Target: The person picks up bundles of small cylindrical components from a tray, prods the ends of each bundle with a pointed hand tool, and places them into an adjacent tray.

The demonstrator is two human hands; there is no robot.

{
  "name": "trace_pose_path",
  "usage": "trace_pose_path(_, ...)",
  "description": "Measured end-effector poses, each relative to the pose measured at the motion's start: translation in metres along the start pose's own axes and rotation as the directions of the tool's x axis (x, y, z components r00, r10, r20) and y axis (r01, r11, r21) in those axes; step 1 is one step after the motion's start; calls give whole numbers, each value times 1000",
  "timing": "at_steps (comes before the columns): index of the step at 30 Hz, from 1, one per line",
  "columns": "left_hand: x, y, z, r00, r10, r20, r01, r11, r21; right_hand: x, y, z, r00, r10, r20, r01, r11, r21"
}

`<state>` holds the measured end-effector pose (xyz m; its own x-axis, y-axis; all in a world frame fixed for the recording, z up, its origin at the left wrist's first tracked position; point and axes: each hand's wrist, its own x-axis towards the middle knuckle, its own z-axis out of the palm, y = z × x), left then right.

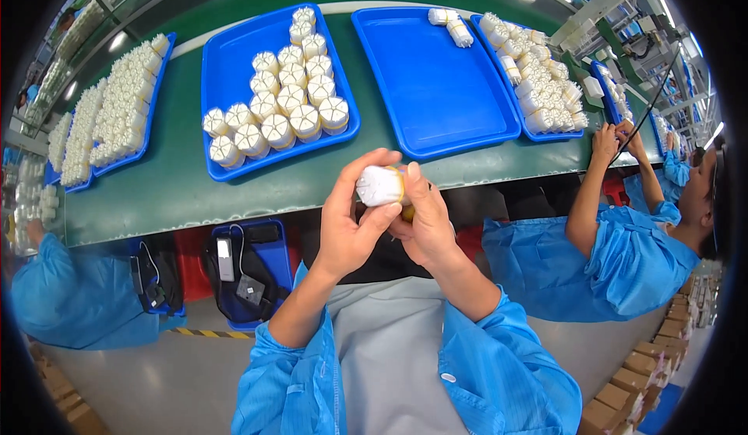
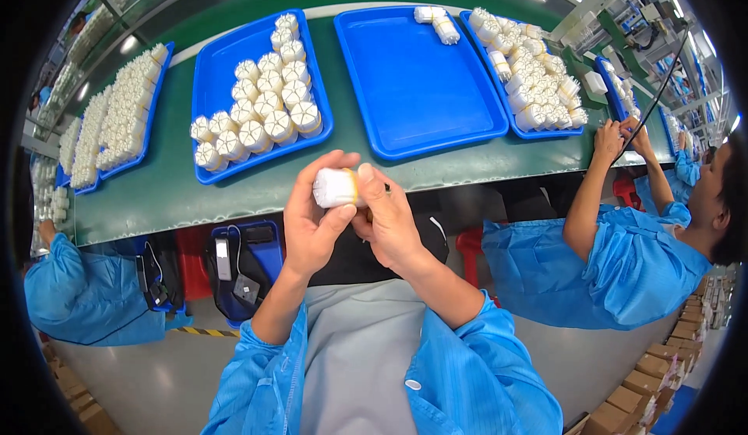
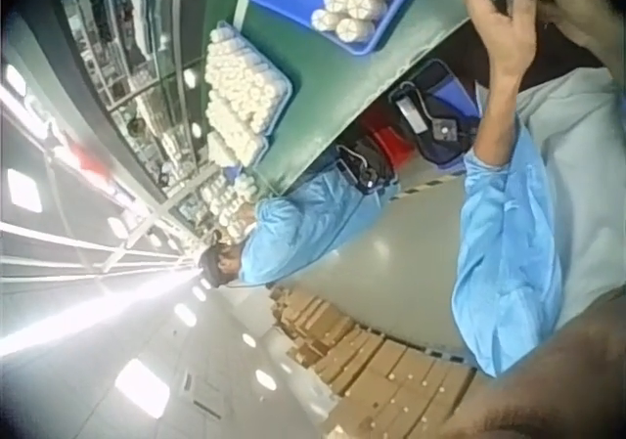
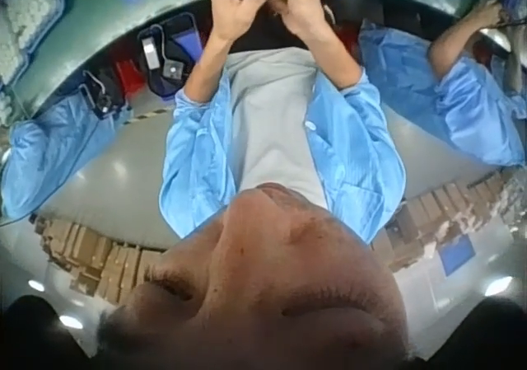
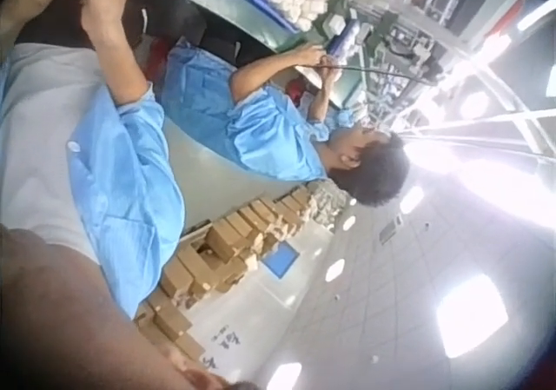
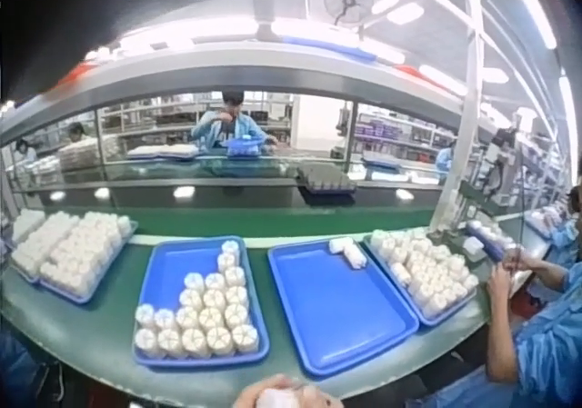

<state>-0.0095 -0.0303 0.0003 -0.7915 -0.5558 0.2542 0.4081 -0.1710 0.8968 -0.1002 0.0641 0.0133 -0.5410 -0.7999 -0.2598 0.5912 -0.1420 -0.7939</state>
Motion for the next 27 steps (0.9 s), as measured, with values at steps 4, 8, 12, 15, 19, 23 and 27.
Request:
trace_pose_path(4, 3, -3, -1, 999, 34, -7, -35, 999, -34, -1, 8, -15, 994, -102, 35, 108, 968, -226)
trace_pose_path(8, 2, 2, 1, 982, -174, -68, 156, 965, -211, -4, 3, -15, 986, -9, 168, 56, 959, -279)
trace_pose_path(12, -1, 4, 0, 973, -228, -36, 211, 942, -260, -5, 4, -19, 972, 7, 234, 66, 952, -300)
trace_pose_path(15, -3, 2, 0, 967, -249, -48, 229, 939, -257, -7, 5, -16, 984, -53, 168, 110, 929, -354)
trace_pose_path(19, -3, 5, -4, 972, -207, -107, 198, 976, -90, -8, -6, -35, 976, -65, 207, 152, 888, -435)
trace_pose_path(23, -4, 9, -6, 969, -234, -81, 236, 971, 20, -10, -18, -33, 973, -185, 141, 227, 891, -394)
trace_pose_path(27, -4, 7, -7, 956, -291, 49, 293, 917, -272, -13, -20, -35, 957, -258, 134, 289, 896, -339)
